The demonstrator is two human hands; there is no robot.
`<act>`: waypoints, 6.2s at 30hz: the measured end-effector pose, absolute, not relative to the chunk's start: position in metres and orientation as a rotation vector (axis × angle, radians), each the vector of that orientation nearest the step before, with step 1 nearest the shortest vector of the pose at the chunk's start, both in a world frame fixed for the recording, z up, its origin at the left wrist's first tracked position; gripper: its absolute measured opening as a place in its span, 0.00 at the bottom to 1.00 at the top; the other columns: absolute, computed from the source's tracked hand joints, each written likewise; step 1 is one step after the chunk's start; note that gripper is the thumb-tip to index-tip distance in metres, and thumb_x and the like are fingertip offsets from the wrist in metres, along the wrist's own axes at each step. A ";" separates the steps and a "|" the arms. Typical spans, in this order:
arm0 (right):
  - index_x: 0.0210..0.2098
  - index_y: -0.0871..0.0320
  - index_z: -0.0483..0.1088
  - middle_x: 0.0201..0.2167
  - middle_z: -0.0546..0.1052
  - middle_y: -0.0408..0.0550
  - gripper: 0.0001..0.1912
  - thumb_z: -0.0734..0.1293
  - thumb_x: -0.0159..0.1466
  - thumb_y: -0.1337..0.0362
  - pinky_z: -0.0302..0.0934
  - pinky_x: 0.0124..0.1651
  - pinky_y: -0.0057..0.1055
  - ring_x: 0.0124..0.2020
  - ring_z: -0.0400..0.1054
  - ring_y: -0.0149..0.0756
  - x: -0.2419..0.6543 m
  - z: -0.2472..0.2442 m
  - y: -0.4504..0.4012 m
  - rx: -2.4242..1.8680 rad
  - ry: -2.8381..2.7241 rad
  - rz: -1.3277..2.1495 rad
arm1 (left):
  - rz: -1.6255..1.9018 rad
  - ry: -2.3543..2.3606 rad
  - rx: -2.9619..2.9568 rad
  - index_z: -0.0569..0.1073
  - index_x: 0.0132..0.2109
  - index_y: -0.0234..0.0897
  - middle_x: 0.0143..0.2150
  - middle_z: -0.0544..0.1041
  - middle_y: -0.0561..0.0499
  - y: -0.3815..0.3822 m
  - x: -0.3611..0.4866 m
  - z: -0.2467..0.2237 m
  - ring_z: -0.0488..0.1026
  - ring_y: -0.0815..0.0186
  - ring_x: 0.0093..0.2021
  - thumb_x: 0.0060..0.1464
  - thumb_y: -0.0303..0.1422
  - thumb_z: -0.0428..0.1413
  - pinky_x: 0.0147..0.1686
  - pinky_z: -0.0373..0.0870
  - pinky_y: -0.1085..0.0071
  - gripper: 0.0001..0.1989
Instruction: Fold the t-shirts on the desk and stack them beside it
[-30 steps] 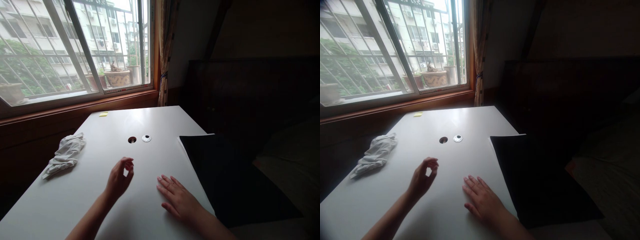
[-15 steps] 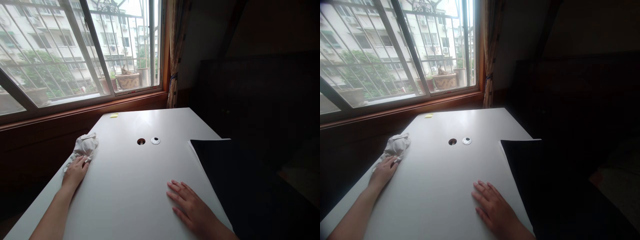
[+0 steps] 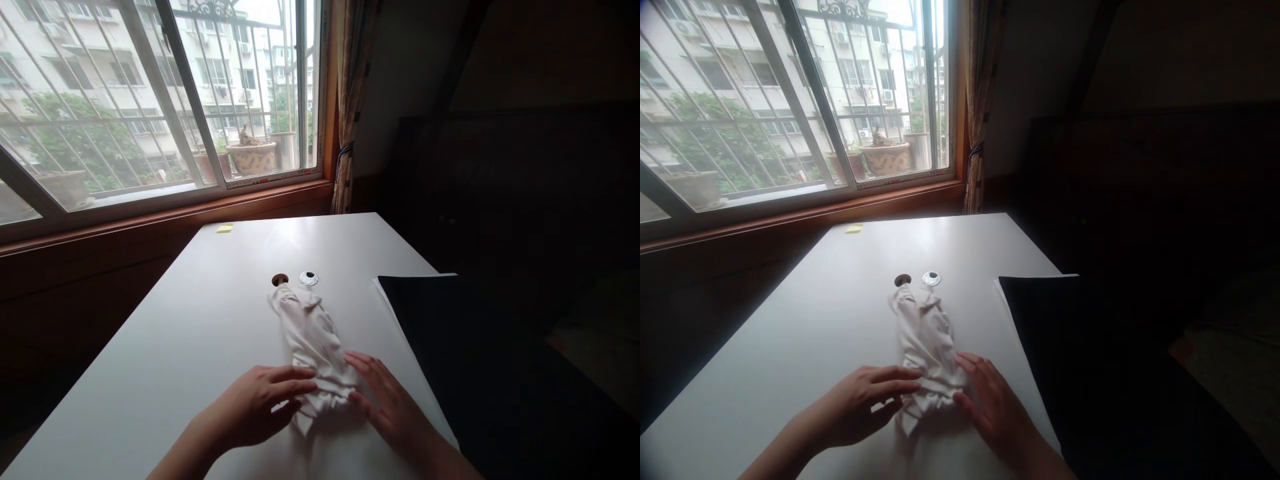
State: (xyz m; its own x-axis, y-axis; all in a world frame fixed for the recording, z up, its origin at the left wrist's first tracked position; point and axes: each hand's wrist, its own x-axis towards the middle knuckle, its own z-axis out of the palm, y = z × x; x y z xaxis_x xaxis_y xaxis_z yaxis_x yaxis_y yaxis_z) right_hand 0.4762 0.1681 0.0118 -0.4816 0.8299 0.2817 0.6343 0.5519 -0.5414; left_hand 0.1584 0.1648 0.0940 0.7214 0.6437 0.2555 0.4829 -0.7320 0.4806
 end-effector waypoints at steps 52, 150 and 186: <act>0.50 0.53 0.73 0.50 0.77 0.50 0.15 0.69 0.66 0.55 0.69 0.55 0.44 0.51 0.73 0.44 0.456 0.116 0.276 -1.108 -1.261 0.802 | 1.237 1.484 2.351 0.69 0.59 0.45 0.53 0.73 0.45 0.213 0.141 0.031 0.74 0.57 0.51 0.67 0.34 0.55 0.50 0.76 0.55 0.14; 0.59 0.41 0.72 0.60 0.75 0.41 0.27 0.72 0.62 0.67 0.68 0.61 0.46 0.61 0.69 0.45 0.374 0.171 0.241 -0.550 -1.328 1.303 | 1.518 1.005 1.544 0.74 0.45 0.42 0.41 0.73 0.52 0.198 0.163 0.045 0.74 0.66 0.39 0.60 0.34 0.63 0.40 0.75 0.70 0.08; 0.38 0.58 0.79 0.39 0.82 0.56 0.14 0.66 0.65 0.56 0.62 0.43 0.36 0.41 0.74 0.48 0.382 0.059 0.302 -1.588 -1.958 0.833 | 1.524 1.300 1.636 0.71 0.57 0.42 0.55 0.74 0.43 0.214 0.130 0.044 0.76 0.59 0.52 0.67 0.42 0.54 0.52 0.75 0.59 0.16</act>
State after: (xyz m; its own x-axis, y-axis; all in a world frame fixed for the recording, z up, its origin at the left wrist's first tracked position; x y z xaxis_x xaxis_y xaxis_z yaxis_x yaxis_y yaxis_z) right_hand 0.3817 0.3025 0.0588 -0.2102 0.9776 -0.0089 0.6845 0.1407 -0.7153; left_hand 0.1297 0.2141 0.0443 -0.1098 0.8986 0.4248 0.2778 -0.3826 0.8812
